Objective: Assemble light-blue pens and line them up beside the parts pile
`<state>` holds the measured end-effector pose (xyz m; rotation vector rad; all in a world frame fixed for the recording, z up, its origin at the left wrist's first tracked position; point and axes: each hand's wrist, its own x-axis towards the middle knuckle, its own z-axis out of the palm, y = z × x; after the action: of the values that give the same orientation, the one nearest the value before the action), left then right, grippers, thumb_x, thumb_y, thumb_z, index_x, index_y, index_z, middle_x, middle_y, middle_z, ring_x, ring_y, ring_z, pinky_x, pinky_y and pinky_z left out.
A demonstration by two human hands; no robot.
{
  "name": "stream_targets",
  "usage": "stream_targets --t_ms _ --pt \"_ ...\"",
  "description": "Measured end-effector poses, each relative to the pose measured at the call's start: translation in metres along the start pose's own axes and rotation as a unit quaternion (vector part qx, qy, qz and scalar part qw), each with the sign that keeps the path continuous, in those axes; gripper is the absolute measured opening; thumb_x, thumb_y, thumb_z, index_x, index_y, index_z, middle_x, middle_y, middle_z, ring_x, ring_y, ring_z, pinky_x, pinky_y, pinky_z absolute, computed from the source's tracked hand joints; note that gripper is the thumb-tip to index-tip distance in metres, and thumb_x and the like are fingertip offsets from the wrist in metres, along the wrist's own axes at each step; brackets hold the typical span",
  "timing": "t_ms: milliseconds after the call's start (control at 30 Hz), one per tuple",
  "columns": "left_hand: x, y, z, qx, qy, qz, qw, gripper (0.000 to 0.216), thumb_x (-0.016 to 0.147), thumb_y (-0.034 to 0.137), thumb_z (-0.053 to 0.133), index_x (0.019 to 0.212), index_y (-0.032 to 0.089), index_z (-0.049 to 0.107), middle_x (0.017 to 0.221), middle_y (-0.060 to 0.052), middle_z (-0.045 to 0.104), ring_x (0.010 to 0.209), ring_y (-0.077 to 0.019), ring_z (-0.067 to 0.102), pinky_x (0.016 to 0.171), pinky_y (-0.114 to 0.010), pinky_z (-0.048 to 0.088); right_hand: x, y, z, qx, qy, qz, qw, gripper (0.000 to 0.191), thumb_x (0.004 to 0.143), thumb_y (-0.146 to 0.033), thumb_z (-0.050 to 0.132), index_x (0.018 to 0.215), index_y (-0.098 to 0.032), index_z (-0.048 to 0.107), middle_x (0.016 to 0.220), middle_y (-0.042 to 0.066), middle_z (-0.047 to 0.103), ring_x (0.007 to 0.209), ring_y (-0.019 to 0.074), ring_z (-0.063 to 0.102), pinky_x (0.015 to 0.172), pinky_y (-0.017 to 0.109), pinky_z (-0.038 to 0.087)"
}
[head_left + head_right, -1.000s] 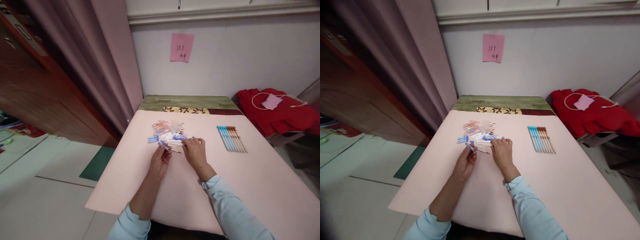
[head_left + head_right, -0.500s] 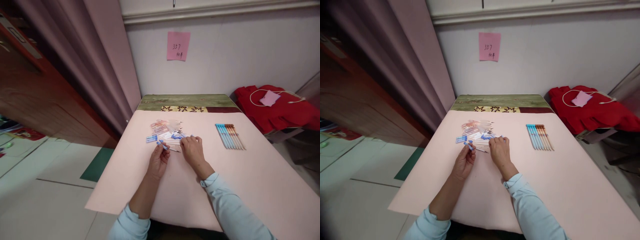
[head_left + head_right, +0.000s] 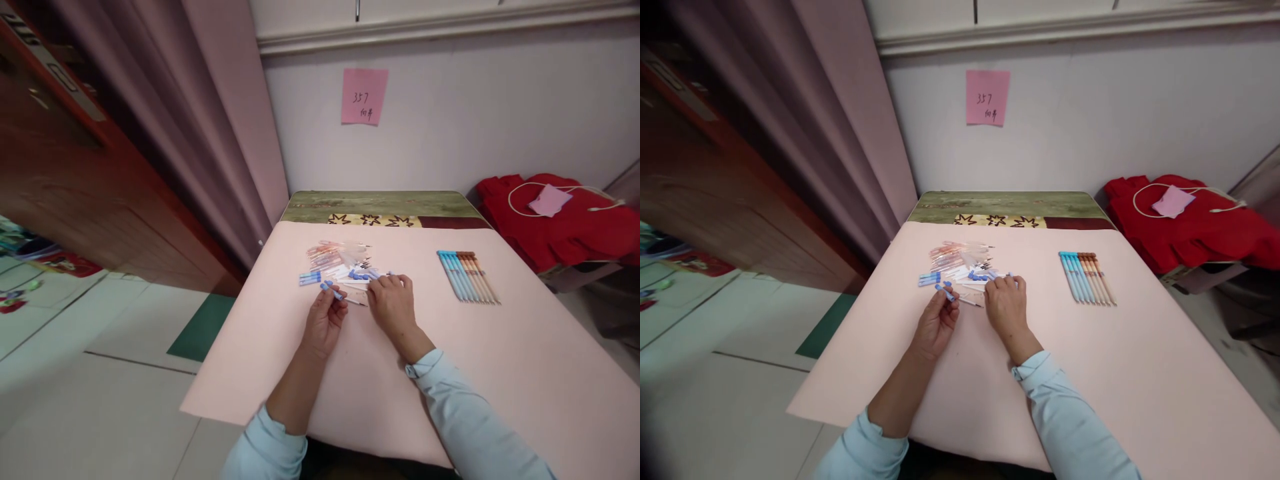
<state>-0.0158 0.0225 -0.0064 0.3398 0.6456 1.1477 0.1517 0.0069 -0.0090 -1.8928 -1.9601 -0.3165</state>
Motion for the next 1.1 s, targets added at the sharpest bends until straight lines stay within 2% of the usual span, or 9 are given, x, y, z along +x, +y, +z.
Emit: stream_targets --t_ms 200,333,400,533,633,700,800,900,1100 --pt "-0.002 0.000 -0.001 -0.005 -0.003 0.004 1.000 0.013 0.084 0.021 0.068 0.093 0.010 0.067 0.080 -0.005 0.070 0.060 -0.0075 0.065 0.056 -0.015 0.056 -0.002 0.003 -0.005 0.036 0.030 0.020 0.999 0.020 0.095 -0.025 0.045 0.089 -0.018 0.063 0.085 0.009 0.065 0.085 0.0227 0.052 0.092 0.041 0.027" --pt "-0.001 0.001 -0.003 -0.019 -0.002 -0.008 1.000 0.012 0.087 0.019 0.064 0.094 0.010 0.067 0.080 -0.005 0.070 0.061 -0.0074 0.065 0.057 -0.014 0.056 -0.005 0.007 -0.014 0.218 0.049 0.095 0.970 0.020 0.095 -0.030 0.047 0.091 -0.019 0.063 0.079 0.005 0.064 0.075 0.0190 0.052 0.081 0.035 0.035" --pt "-0.002 0.001 -0.003 -0.031 -0.001 -0.020 0.999 0.013 0.089 0.019 0.061 0.094 0.010 0.068 0.080 -0.006 0.070 0.061 -0.0071 0.065 0.058 -0.014 0.056 -0.006 0.008 -0.018 0.374 0.040 0.141 0.916 0.019 0.092 -0.036 0.052 0.091 -0.020 0.064 0.079 0.003 0.063 0.069 0.0167 0.051 0.070 0.030 0.038" --pt "-0.003 0.002 -0.001 -0.059 0.002 -0.073 0.996 0.015 0.092 0.020 0.057 0.091 0.010 0.067 0.080 -0.006 0.070 0.061 -0.0063 0.065 0.058 -0.013 0.055 -0.006 0.011 -0.023 0.631 -0.001 0.202 0.749 0.022 0.079 -0.040 0.069 0.087 -0.020 0.065 0.071 -0.001 0.057 0.058 0.0114 0.043 0.055 0.025 0.034" --pt "-0.005 0.002 0.000 -0.070 -0.004 -0.114 0.991 0.015 0.091 0.024 0.060 0.088 0.012 0.067 0.080 -0.005 0.070 0.063 -0.0080 0.064 0.057 -0.016 0.055 -0.004 0.016 -0.029 0.732 -0.056 0.222 0.642 0.023 0.071 -0.036 0.077 0.082 -0.020 0.064 0.061 -0.005 0.050 0.051 0.0081 0.036 0.049 0.023 0.026" --pt "-0.007 0.001 0.000 -0.071 -0.030 -0.136 0.988 0.016 0.088 0.028 0.063 0.087 0.013 0.067 0.086 -0.006 0.071 0.064 -0.0085 0.063 0.054 -0.016 0.054 -0.003 0.022 -0.034 0.762 -0.092 0.224 0.601 0.026 0.067 -0.035 0.080 0.077 -0.019 0.063 0.055 -0.006 0.046 0.048 0.0070 0.034 0.046 0.022 0.022" --pt "-0.011 0.000 -0.002 -0.044 -0.091 -0.179 0.979 0.017 0.085 0.029 0.067 0.089 0.012 0.068 0.103 -0.011 0.071 0.056 -0.0045 0.055 0.042 -0.011 0.042 -0.002 0.030 -0.041 0.768 -0.145 0.229 0.580 0.032 0.065 -0.042 0.082 0.068 -0.018 0.060 0.048 -0.007 0.042 0.044 0.0056 0.030 0.043 0.021 0.018" --pt "-0.016 0.000 0.000 0.015 -0.137 -0.215 0.967 0.019 0.084 0.029 0.067 0.090 0.011 0.069 0.113 -0.016 0.069 0.049 -0.0007 0.046 0.035 -0.009 0.031 -0.002 0.031 -0.040 0.753 -0.178 0.244 0.585 0.040 0.065 -0.049 0.081 0.062 -0.018 0.056 0.044 -0.008 0.040 0.039 0.0040 0.025 0.040 0.020 0.015" --pt "-0.024 0.000 0.014 0.109 -0.165 -0.228 0.953 0.026 0.074 0.031 0.077 0.084 0.008 0.071 0.085 -0.013 0.071 0.044 -0.0001 0.042 0.035 -0.010 0.026 -0.005 0.009 -0.024 0.736 -0.253 0.192 0.598 0.035 0.071 -0.048 0.077 0.072 -0.018 0.060 0.057 -0.002 0.060 0.044 0.0076 0.047 0.044 0.020 0.031"
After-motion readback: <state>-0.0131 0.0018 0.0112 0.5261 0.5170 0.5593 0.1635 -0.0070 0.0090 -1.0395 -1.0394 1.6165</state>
